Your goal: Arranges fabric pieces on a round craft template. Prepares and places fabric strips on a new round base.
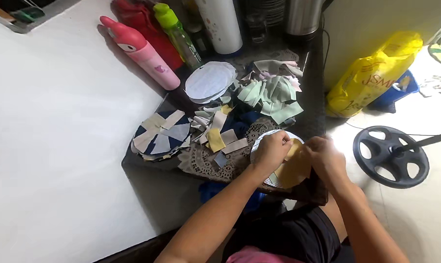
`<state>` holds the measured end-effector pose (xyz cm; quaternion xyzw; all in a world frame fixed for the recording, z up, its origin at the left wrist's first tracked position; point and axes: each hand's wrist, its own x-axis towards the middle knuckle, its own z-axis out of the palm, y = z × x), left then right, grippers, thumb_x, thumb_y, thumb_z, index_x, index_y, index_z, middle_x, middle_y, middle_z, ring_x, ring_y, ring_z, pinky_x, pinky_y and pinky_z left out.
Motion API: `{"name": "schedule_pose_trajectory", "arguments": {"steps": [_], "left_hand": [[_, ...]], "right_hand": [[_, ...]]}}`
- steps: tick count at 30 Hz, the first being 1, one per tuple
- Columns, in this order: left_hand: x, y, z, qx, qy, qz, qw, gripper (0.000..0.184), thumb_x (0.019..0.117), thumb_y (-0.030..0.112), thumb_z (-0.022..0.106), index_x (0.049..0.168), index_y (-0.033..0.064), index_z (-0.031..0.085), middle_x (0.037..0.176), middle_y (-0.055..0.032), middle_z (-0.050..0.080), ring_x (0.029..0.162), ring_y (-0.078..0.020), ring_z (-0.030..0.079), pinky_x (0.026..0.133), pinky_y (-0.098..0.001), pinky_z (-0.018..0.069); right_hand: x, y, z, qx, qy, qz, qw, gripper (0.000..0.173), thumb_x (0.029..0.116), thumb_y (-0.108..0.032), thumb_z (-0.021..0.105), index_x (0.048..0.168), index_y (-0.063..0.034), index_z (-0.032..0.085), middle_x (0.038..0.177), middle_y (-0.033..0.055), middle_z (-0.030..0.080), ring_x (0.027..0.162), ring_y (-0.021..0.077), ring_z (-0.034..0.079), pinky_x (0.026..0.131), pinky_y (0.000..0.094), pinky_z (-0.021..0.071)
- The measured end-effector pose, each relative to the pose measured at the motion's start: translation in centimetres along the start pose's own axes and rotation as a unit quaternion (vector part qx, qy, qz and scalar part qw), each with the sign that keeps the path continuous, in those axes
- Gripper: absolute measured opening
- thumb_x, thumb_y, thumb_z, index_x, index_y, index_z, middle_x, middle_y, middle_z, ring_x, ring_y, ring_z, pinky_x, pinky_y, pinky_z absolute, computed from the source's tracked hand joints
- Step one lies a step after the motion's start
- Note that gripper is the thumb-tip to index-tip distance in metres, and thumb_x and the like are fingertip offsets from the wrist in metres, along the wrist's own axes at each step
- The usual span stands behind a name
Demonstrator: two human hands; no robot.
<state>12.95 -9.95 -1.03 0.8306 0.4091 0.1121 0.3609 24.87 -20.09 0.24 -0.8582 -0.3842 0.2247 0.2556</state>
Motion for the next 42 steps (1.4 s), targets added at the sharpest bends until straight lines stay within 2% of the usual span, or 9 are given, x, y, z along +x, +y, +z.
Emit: {"name": "schedule_pose_trajectory", "arguments": {"steps": [5,8,12,14,22,26,30,34,42], "left_hand": [[0.8,0.0,0.7,0.074,0.021,0.022,0.997,0.018,0.1004,0.019,0.063,0.097,0.0045,0.073,0.083,-0.0106,0.069,0.077,-0.0247,0.067,0.073,-0.0463,0.0546],[1.0,0.0,0.8,0.097,0.032,0.039,0.994,0.015,0.0972,0.017,0.066,0.094,0.0048,0.074,0.093,-0.0111,0.066,0.083,-0.0254,0.066,0.074,-0.0455,0.0549],[1.5,-0.3,1.0,0.094,0.044,0.056,0.993,0.012,0.0938,0.015,0.070,0.088,0.0049,0.074,0.101,-0.0125,0.068,0.098,-0.0282,0.065,0.085,-0.0471,0.0532],[1.7,-0.3,0.9,0.096,0.045,0.062,0.992,0.013,0.0944,0.016,0.070,0.088,0.0050,0.074,0.103,-0.0129,0.068,0.100,-0.0295,0.065,0.086,-0.0479,0.0525],[2.3,-0.2,0.3,0.119,0.032,0.111,0.986,0.013,0.0943,0.015,0.071,0.089,0.0050,0.076,0.105,-0.0131,0.070,0.102,-0.0302,0.064,0.089,-0.0476,0.0508],[3.0,-0.3,0.3,0.138,0.018,0.133,0.981,0.012,0.0938,0.015,0.070,0.088,0.0051,0.076,0.100,-0.0126,0.070,0.099,-0.0304,0.065,0.086,-0.0477,0.0515],[3.6,0.4,-0.2,0.154,-0.025,0.107,0.982,0.014,0.0955,0.016,0.069,0.093,0.0043,0.076,0.103,-0.0141,0.069,0.104,-0.0311,0.065,0.090,-0.0489,0.0516],[3.8,1.0,-0.7,0.170,-0.052,0.094,0.980,0.015,0.0963,0.017,0.069,0.093,0.0048,0.077,0.105,-0.0137,0.069,0.105,-0.0302,0.064,0.091,-0.0477,0.0508],[3.8,1.4,-0.8,0.180,-0.060,0.081,0.978,0.015,0.0965,0.016,0.068,0.094,0.0044,0.077,0.104,-0.0138,0.069,0.106,-0.0307,0.064,0.089,-0.0483,0.0508]], "right_hand": [[1.3,0.0,0.5,-0.039,-0.011,0.019,0.999,0.016,0.0974,-0.019,0.066,0.102,-0.0081,0.077,0.117,0.0179,0.067,0.109,0.0364,0.064,0.087,0.0565,0.0503],[1.6,0.1,0.5,-0.043,-0.013,0.022,0.999,0.014,0.0960,-0.018,0.068,0.101,-0.0077,0.076,0.117,0.0178,0.066,0.107,0.0365,0.065,0.085,0.0570,0.0508],[1.6,0.2,0.6,-0.037,0.000,0.012,0.999,0.013,0.0946,-0.017,0.070,0.100,-0.0064,0.076,0.114,0.0182,0.067,0.105,0.0379,0.065,0.083,0.0584,0.0509],[1.6,0.4,0.7,-0.037,0.010,0.007,0.999,0.013,0.0947,-0.017,0.071,0.098,-0.0060,0.076,0.111,0.0187,0.067,0.103,0.0379,0.065,0.082,0.0588,0.0507],[1.8,0.4,0.5,-0.031,0.005,0.009,0.999,0.013,0.0953,-0.017,0.070,0.098,-0.0057,0.076,0.109,0.0184,0.068,0.102,0.0382,0.066,0.081,0.0602,0.0508],[1.8,0.5,0.5,-0.035,0.007,0.005,0.999,0.013,0.0944,-0.018,0.072,0.096,-0.0050,0.075,0.107,0.0185,0.068,0.100,0.0383,0.066,0.080,0.0605,0.0511],[2.1,1.3,0.6,-0.002,0.021,-0.015,1.000,0.014,0.0917,-0.012,0.074,0.101,-0.0029,0.072,0.102,0.0199,0.067,0.096,0.0397,0.066,0.078,0.0619,0.0510],[2.2,2.1,0.8,0.036,0.037,-0.032,0.998,0.015,0.0930,-0.006,0.071,0.107,-0.0030,0.071,0.101,0.0187,0.068,0.094,0.0365,0.067,0.079,0.0596,0.0522],[1.8,2.2,1.1,0.037,0.051,-0.044,0.997,0.016,0.0942,-0.004,0.067,0.109,-0.0053,0.073,0.100,0.0168,0.067,0.090,0.0348,0.066,0.076,0.0570,0.0519]]}}
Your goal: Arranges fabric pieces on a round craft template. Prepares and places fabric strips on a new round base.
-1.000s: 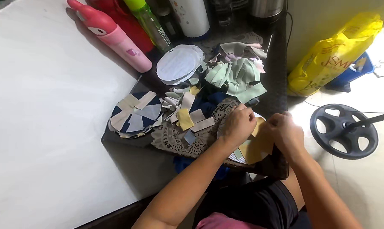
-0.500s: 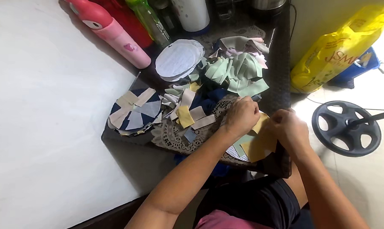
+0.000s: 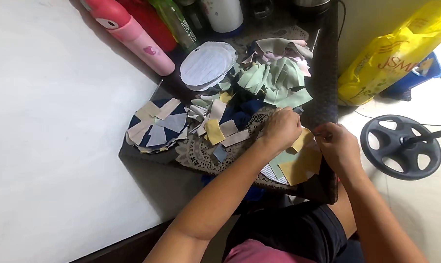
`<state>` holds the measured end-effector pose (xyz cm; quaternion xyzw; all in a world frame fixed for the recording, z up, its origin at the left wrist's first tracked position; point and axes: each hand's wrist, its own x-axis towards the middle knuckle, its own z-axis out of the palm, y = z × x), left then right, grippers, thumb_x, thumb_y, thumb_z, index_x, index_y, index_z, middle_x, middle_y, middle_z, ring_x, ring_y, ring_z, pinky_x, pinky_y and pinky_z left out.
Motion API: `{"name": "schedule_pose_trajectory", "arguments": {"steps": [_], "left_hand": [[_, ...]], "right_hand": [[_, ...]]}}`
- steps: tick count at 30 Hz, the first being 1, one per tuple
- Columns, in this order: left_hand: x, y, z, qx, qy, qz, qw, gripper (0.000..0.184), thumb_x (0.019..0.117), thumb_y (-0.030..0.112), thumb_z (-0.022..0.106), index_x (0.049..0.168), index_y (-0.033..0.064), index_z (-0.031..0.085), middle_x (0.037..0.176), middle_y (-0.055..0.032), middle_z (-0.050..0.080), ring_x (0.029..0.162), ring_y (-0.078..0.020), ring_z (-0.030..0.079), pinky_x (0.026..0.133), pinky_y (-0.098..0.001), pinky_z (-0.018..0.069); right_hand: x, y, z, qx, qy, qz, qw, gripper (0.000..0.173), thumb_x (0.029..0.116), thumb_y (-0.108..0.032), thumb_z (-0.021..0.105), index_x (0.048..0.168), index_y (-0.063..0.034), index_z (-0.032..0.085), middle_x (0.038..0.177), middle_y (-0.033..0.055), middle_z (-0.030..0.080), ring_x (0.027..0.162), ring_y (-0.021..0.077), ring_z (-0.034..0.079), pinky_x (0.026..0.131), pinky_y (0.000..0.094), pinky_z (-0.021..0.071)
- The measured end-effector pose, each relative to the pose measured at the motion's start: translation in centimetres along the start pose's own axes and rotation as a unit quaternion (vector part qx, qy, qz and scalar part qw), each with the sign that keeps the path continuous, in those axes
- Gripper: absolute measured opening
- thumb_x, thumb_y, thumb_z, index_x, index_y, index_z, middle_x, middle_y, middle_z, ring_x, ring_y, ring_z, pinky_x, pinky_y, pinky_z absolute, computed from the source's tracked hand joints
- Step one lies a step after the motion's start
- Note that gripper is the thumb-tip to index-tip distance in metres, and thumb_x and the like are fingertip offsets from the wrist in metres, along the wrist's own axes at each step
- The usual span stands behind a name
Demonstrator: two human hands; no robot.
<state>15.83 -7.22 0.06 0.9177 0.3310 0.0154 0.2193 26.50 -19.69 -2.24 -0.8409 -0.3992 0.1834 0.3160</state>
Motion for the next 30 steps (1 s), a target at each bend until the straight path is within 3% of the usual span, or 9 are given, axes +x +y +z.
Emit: {"name": "schedule_pose_trajectory", "arguments": {"steps": [21,30], "left_hand": [[-0.4,-0.4,1.3,-0.011,0.076,0.003,0.997,0.018,0.0971,0.015,0.065,0.091,0.0007,0.074,0.101,-0.0164,0.068,0.100,-0.0329,0.065,0.086,-0.0488,0.0522],[-0.5,-0.7,1.2,-0.007,0.071,0.013,0.997,0.016,0.0962,0.014,0.065,0.091,0.0010,0.074,0.102,-0.0161,0.068,0.102,-0.0330,0.065,0.087,-0.0486,0.0520]], "right_hand": [[-0.4,-0.4,1.0,-0.034,0.035,0.007,0.999,0.011,0.0934,-0.012,0.072,0.103,-0.0054,0.074,0.103,0.0188,0.067,0.093,0.0381,0.066,0.075,0.0597,0.0514],[0.0,-1.1,1.0,-0.053,0.024,0.038,0.998,0.013,0.0946,-0.016,0.073,0.103,-0.0065,0.074,0.104,0.0186,0.068,0.095,0.0390,0.066,0.075,0.0598,0.0510]]}}
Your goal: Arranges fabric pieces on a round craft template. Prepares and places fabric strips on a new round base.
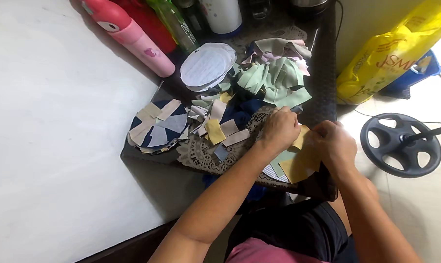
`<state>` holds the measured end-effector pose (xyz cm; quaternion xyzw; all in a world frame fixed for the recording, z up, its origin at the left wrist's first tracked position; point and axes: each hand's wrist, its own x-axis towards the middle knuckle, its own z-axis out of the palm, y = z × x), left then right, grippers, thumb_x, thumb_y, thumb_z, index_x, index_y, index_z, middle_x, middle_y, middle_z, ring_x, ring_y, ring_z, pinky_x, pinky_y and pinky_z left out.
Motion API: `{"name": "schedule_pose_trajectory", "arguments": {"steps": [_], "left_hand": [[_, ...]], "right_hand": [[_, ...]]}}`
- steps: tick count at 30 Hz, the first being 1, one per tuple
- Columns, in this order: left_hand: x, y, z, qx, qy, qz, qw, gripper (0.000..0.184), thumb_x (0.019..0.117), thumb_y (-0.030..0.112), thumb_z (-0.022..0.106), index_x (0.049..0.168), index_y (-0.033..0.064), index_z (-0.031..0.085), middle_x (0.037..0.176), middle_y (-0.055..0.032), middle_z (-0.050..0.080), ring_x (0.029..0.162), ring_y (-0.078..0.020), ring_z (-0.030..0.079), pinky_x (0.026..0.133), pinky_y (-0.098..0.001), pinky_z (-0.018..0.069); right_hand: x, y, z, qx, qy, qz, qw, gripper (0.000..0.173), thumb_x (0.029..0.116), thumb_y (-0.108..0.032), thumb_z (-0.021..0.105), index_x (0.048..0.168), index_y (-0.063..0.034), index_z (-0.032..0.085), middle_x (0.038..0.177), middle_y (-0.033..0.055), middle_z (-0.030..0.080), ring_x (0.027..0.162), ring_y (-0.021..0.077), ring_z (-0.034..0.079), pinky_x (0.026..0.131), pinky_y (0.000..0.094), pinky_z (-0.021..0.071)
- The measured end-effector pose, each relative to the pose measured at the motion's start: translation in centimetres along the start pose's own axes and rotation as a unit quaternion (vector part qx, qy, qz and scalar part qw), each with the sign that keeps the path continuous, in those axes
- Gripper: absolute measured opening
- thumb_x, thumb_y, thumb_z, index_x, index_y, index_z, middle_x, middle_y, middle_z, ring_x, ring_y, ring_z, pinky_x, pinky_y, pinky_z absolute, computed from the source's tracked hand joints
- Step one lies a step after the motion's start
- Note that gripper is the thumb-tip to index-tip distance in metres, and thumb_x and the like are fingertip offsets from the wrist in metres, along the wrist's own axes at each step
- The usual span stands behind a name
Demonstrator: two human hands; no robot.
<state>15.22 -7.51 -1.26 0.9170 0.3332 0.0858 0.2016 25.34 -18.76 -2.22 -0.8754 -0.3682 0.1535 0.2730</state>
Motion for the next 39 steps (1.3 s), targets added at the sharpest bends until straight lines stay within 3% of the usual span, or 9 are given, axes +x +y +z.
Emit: {"name": "schedule_pose_trajectory", "arguments": {"steps": [14,27,30,32,37,39], "left_hand": [[0.4,0.5,-0.8,0.018,-0.051,-0.019,0.998,0.017,0.0961,0.017,0.068,0.093,0.0022,0.075,0.106,-0.0154,0.067,0.105,-0.0319,0.064,0.090,-0.0485,0.0510],[1.0,0.0,-0.9,-0.001,-0.077,-0.030,0.997,0.016,0.0954,0.018,0.068,0.098,0.0033,0.075,0.110,-0.0154,0.067,0.110,-0.0320,0.062,0.094,-0.0490,0.0499],[-0.1,-0.3,-0.9,-0.028,-0.036,0.022,0.999,0.016,0.0929,0.004,0.065,0.107,0.0042,0.073,0.109,-0.0153,0.067,0.106,-0.0333,0.064,0.090,-0.0511,0.0519],[-1.2,-0.9,-0.7,-0.043,-0.007,0.092,0.995,0.019,0.0902,-0.002,0.063,0.106,0.0039,0.073,0.106,-0.0147,0.068,0.104,-0.0335,0.064,0.089,-0.0512,0.0524],[-3.4,-2.2,-1.0,-0.016,-0.062,0.220,0.973,0.028,0.0839,0.007,0.067,0.111,0.0087,0.073,0.120,-0.0122,0.066,0.124,-0.0332,0.057,0.100,-0.0544,0.0462],[-3.7,-2.6,-0.3,0.012,-0.040,0.258,0.965,0.027,0.0845,0.007,0.069,0.111,0.0085,0.073,0.120,-0.0130,0.068,0.125,-0.0347,0.057,0.102,-0.0546,0.0473]], "right_hand": [[0.2,-0.1,-0.2,0.003,-0.005,0.011,1.000,0.010,0.0949,-0.015,0.071,0.101,-0.0074,0.073,0.102,0.0176,0.068,0.094,0.0379,0.066,0.074,0.0600,0.0499],[-0.9,0.3,1.0,0.000,0.018,-0.082,0.996,0.018,0.0932,-0.010,0.070,0.109,-0.0145,0.079,0.113,0.0201,0.067,0.103,0.0418,0.064,0.078,0.0589,0.0509],[-0.9,0.4,1.0,0.005,0.019,-0.087,0.996,0.018,0.0932,-0.009,0.070,0.108,-0.0143,0.079,0.113,0.0201,0.067,0.103,0.0416,0.064,0.077,0.0588,0.0507],[-0.7,0.4,0.8,0.004,0.007,-0.081,0.997,0.019,0.0933,-0.009,0.071,0.109,-0.0152,0.079,0.114,0.0198,0.067,0.104,0.0415,0.063,0.079,0.0596,0.0500],[-0.5,0.3,0.5,0.001,-0.008,-0.074,0.997,0.016,0.0933,-0.013,0.071,0.106,-0.0166,0.078,0.113,0.0180,0.067,0.104,0.0405,0.064,0.077,0.0590,0.0502],[-0.4,0.2,0.3,0.003,-0.016,-0.071,0.997,0.015,0.0937,-0.014,0.071,0.107,-0.0167,0.078,0.114,0.0173,0.067,0.104,0.0395,0.063,0.077,0.0588,0.0500]]}}
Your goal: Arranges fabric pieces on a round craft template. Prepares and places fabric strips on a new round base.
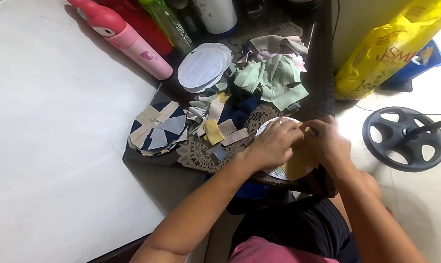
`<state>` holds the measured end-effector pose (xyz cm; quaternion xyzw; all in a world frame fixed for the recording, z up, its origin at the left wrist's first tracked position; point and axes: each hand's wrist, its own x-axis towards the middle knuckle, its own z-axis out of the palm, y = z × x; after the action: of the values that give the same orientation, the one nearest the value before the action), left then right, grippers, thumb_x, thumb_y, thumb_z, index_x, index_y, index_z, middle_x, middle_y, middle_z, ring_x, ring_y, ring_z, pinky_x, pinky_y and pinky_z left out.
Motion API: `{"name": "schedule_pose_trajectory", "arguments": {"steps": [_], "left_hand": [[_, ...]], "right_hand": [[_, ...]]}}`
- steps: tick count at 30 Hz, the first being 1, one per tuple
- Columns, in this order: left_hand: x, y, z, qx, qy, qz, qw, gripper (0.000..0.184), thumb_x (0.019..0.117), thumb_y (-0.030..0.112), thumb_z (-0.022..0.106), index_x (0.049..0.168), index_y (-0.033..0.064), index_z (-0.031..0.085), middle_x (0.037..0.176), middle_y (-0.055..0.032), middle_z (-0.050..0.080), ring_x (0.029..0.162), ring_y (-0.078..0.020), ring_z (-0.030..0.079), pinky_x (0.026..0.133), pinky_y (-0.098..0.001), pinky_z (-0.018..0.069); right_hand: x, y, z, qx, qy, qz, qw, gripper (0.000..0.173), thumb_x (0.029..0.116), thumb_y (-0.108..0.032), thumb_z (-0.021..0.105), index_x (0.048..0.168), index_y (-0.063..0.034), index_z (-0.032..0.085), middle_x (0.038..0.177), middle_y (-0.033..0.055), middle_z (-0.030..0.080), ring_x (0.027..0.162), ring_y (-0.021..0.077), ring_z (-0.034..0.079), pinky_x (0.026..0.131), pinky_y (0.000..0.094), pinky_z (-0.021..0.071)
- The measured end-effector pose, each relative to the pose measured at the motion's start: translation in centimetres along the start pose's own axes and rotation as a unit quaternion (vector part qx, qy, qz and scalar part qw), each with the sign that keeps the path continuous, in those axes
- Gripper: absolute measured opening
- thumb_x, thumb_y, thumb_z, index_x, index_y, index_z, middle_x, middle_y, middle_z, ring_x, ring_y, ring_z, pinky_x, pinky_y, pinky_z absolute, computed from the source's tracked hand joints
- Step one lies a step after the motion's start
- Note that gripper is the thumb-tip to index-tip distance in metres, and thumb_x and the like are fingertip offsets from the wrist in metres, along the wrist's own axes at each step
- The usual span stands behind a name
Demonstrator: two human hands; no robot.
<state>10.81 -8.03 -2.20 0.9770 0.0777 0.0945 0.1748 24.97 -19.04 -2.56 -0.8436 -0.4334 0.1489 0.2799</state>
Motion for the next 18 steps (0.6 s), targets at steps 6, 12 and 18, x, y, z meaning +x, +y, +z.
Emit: {"name": "schedule_pose_trajectory", "arguments": {"steps": [6,12,18], "left_hand": [[0.5,-0.8,2.2,0.011,0.119,0.064,0.991,0.006,0.0871,0.008,0.070,0.089,0.0045,0.075,0.099,-0.0120,0.072,0.104,-0.0306,0.068,0.089,-0.0452,0.0555],[0.7,-1.1,2.8,-0.064,0.169,0.008,0.984,0.014,0.0959,0.015,0.066,0.089,0.0049,0.073,0.084,-0.0073,0.070,0.091,-0.0235,0.067,0.084,-0.0393,0.0528],[0.7,-1.6,3.0,-0.073,0.168,0.053,0.982,0.012,0.0938,0.013,0.067,0.090,0.0058,0.076,0.086,-0.0068,0.072,0.094,-0.0234,0.067,0.088,-0.0407,0.0514]], "right_hand": [[0.2,0.1,-0.2,0.006,-0.012,0.007,1.000,0.017,0.0940,-0.014,0.072,0.110,-0.0166,0.078,0.115,0.0174,0.066,0.105,0.0394,0.063,0.078,0.0591,0.0501],[0.5,0.1,-0.6,0.010,-0.034,0.007,0.999,0.016,0.0943,-0.013,0.071,0.109,-0.0151,0.077,0.115,0.0187,0.066,0.105,0.0403,0.063,0.077,0.0607,0.0506],[1.2,0.1,-0.9,0.007,-0.061,0.014,0.998,0.015,0.0931,-0.013,0.073,0.108,-0.0154,0.077,0.113,0.0176,0.066,0.103,0.0382,0.063,0.077,0.0590,0.0510]]}}
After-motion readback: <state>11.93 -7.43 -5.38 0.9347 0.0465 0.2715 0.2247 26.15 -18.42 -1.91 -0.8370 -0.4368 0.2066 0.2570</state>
